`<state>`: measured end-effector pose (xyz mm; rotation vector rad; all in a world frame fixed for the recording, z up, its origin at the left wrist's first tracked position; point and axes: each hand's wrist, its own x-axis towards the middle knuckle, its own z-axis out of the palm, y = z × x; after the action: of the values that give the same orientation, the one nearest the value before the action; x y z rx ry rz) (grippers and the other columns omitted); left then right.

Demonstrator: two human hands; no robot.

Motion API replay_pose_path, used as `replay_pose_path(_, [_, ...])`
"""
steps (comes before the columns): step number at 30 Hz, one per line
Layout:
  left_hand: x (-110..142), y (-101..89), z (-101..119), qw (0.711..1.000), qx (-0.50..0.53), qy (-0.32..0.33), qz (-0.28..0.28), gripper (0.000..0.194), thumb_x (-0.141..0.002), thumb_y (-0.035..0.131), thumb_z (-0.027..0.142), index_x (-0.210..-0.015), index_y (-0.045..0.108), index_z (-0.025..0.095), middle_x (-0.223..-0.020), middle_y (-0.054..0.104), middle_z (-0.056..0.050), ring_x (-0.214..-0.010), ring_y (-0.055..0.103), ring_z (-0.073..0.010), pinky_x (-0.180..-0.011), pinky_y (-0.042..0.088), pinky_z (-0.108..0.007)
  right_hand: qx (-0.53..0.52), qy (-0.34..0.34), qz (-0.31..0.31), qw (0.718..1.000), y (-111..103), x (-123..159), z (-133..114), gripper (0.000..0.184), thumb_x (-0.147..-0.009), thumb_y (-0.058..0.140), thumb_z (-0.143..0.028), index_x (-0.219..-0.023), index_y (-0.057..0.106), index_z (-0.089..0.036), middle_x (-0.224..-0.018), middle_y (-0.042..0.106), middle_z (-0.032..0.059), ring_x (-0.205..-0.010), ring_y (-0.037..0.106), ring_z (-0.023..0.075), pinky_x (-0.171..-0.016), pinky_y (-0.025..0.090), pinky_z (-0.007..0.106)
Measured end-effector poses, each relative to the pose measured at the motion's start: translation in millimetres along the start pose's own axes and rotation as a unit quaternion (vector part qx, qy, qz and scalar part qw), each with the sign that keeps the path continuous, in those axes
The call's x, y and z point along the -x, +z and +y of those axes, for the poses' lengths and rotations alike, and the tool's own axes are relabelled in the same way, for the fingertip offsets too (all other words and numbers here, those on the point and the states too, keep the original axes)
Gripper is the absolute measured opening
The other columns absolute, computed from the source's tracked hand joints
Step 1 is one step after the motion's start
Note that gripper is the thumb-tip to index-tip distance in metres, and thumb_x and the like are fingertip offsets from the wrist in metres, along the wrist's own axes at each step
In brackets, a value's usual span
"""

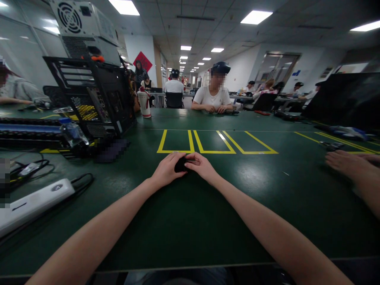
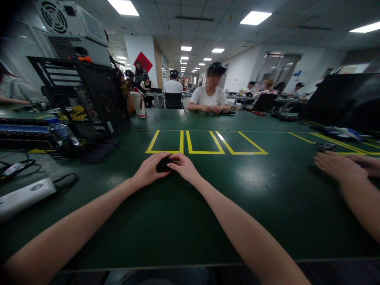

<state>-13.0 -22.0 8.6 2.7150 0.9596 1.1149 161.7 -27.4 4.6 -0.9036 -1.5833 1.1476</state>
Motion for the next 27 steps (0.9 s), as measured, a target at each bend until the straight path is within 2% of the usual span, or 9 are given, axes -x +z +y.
replay_pose_path(4, [-0.2, -0.8, 0.3, 1.000, -0.004, -0.002, -0.007, 0.060, -0.067, 0.064, 0.026, -0.120, 0.036, 0.021, -0.115, 0.051, -0.007, -0.107, 0.047, -0.0209, -0.091, 0.040, -0.040, 0.021, 0.013, -0.024, 0.999, -2.3, -0.9, 1.7, 0.037, -0.068, 0.061, -0.024, -0.104, 0.051, -0.020, -0.106, 0.055, 0.0050, -0.098, 0.055, 0.0174, -0.090, 0.041, 0.040])
replay_pose_path(7, [-0.1, -0.9, 0.2, 1.000, -0.007, -0.004, -0.009, 0.059, -0.067, 0.064, 0.025, -0.119, 0.037, 0.020, -0.115, 0.051, -0.007, -0.107, 0.047, -0.0204, -0.092, 0.039, -0.039, 0.006, -0.007, -0.039, 0.999, -2.6, 0.4, 2.0, 0.037, -0.064, 0.065, -0.020, -0.099, 0.052, -0.020, -0.105, 0.055, 0.0033, -0.099, 0.054, 0.0167, -0.092, 0.040, 0.039])
replay_pose_path(13, [-0.5, -1.4, 1.2, 1.000, -0.002, -0.001, -0.006, 0.059, -0.067, 0.064, 0.026, -0.120, 0.036, 0.021, -0.116, 0.050, -0.007, -0.108, 0.047, -0.0208, -0.091, 0.039, -0.041, 0.007, -0.019, -0.011, 1.000, -0.2, 2.3, -1.5, 0.022, -0.069, 0.060, -0.025, -0.090, 0.055, -0.019, -0.095, 0.057, 0.0018, -0.092, 0.057, 0.0155, -0.088, 0.044, 0.037])
replay_pose_path(18, [-0.3, -1.6, 1.6, 1.000, 0.001, -0.002, -0.008, 0.059, -0.068, 0.064, 0.026, -0.120, 0.036, 0.022, -0.116, 0.050, -0.007, -0.108, 0.047, -0.0210, -0.091, 0.040, -0.041, 0.024, 0.005, -0.013, 1.000, -2.1, 0.7, -0.9, 0.033, -0.071, 0.059, -0.023, -0.103, 0.052, -0.021, -0.106, 0.055, 0.0046, -0.099, 0.054, 0.0174, -0.091, 0.041, 0.040])
replay_pose_path(23, [-0.2, -1.6, 1.7, 1.000, -0.002, -0.007, -0.010, 0.059, -0.067, 0.064, 0.024, -0.119, 0.037, 0.021, -0.116, 0.050, -0.007, -0.108, 0.047, -0.0216, -0.091, 0.039, -0.041, 0.003, -0.016, -0.032, 0.999, -2.5, 1.5, 1.7, 0.034, -0.064, 0.065, -0.019, -0.096, 0.052, -0.020, -0.102, 0.055, 0.0025, -0.098, 0.055, 0.0166, -0.092, 0.041, 0.038])
replay_pose_path(27, [-0.8, -2.0, 2.6, 1.000, -0.005, -0.007, -0.011, 0.059, -0.067, 0.064, 0.025, -0.119, 0.037, 0.020, -0.115, 0.050, -0.007, -0.107, 0.047, -0.0205, -0.092, 0.039, -0.039, 0.003, -0.019, -0.012, 1.000, -0.7, 1.3, 2.6, 0.027, -0.068, 0.062, -0.023, -0.092, 0.053, -0.019, -0.097, 0.057, 0.0026, -0.093, 0.057, 0.0157, -0.089, 0.043, 0.037])
